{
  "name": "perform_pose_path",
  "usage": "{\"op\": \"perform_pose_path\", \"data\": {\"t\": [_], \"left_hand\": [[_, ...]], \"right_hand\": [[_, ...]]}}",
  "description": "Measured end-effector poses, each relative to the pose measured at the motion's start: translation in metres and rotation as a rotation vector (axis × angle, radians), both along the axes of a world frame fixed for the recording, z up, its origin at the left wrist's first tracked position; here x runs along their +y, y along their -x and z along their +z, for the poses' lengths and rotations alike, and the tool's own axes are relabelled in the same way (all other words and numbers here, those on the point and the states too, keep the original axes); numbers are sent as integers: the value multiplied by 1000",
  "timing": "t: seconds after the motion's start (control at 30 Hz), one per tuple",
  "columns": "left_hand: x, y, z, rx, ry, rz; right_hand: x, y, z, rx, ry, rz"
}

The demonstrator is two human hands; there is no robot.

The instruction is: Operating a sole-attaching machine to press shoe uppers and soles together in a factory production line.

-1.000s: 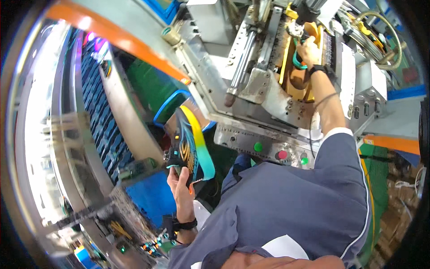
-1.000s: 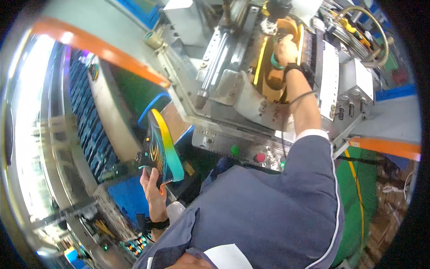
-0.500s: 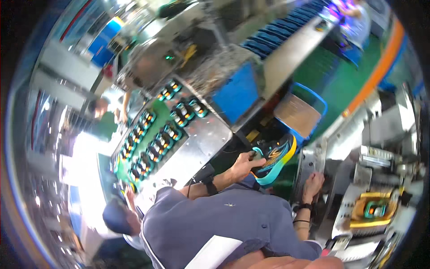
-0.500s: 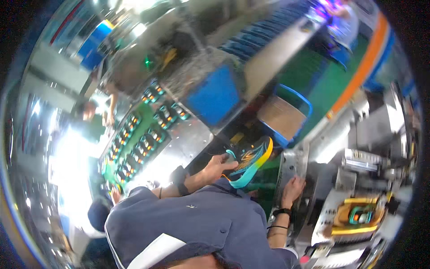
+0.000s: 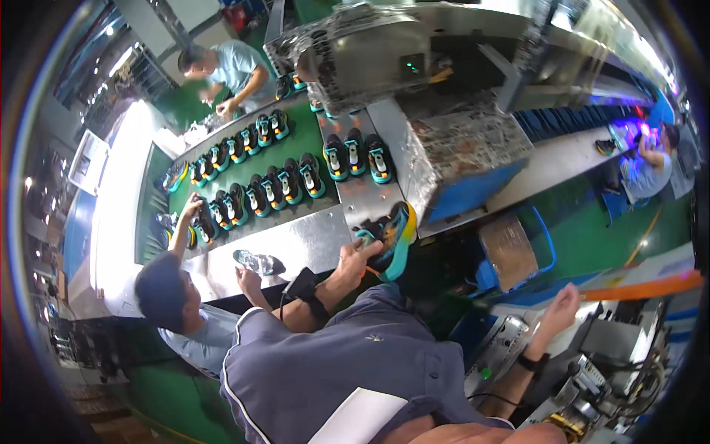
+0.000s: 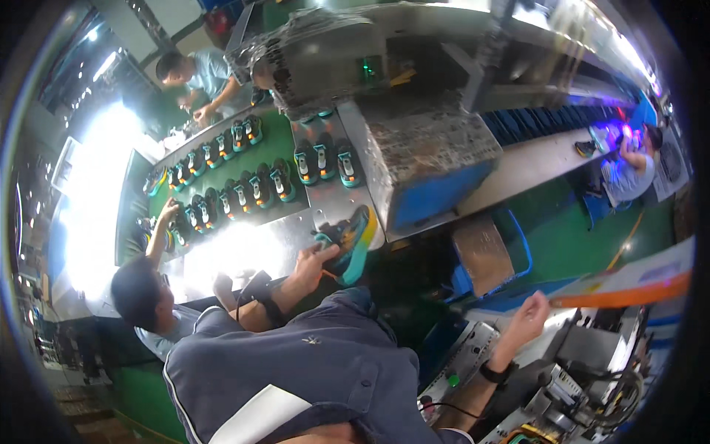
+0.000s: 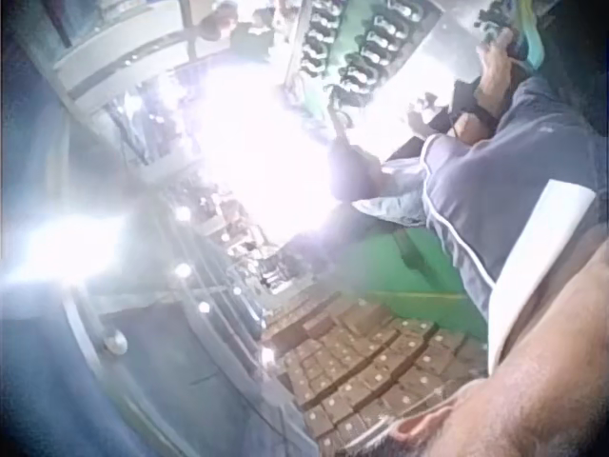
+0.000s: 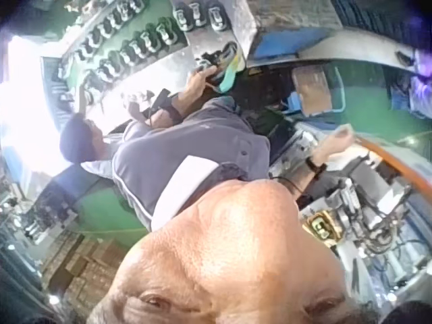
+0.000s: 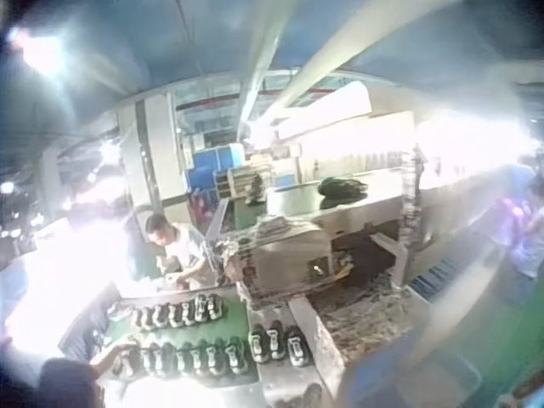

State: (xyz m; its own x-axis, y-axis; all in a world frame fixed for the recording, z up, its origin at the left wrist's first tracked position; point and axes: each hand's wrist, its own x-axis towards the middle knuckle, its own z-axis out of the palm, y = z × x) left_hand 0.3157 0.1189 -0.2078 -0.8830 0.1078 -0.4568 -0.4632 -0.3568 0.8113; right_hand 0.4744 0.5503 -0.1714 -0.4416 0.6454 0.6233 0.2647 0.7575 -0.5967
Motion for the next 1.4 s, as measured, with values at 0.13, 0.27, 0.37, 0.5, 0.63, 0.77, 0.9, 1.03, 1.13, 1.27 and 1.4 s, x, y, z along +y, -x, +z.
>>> {"op": "perform_pose_path", "data": {"t": [0.13, 0.27, 0.37, 0.5, 0.63, 0.77, 0.9, 1.03, 1.13, 1.27, 1.4], "left_hand": [[-43, 86, -8, 32, -20, 231], [-104, 189, -54, 170, 16, 369], [-140, 282, -84, 159, 179, 385], [-193, 389, -130, 131, 245, 500], [-238, 485, -159, -25, 448, 512], [-259, 569, -212, 103, 688, 468], [-244, 584, -245, 377, 950, 383], [-243, 527, -287, 386, 578, 553], [-166, 453, -168, 526, 862, 488], [-122, 297, -85, 377, 766, 50], [-33, 208, -23, 254, -62, -242]], "right_hand": [[-15, 144, 128, 5, -285, 287], [-59, 306, 221, -45, -470, 445], [-64, 410, 264, -161, -474, 483], [-71, 560, 302, -257, -745, 559], [-87, 673, 321, -374, -1019, 646], [-84, 750, 327, -512, -1069, 769], [-20, 806, 348, -655, -1179, 708], [-85, 790, 317, -539, -1221, 683], [-53, 742, 307, -435, -1302, 638], [-152, 667, 325, -278, -1218, 606], [-149, 577, 386, -19, -825, 458]]}}
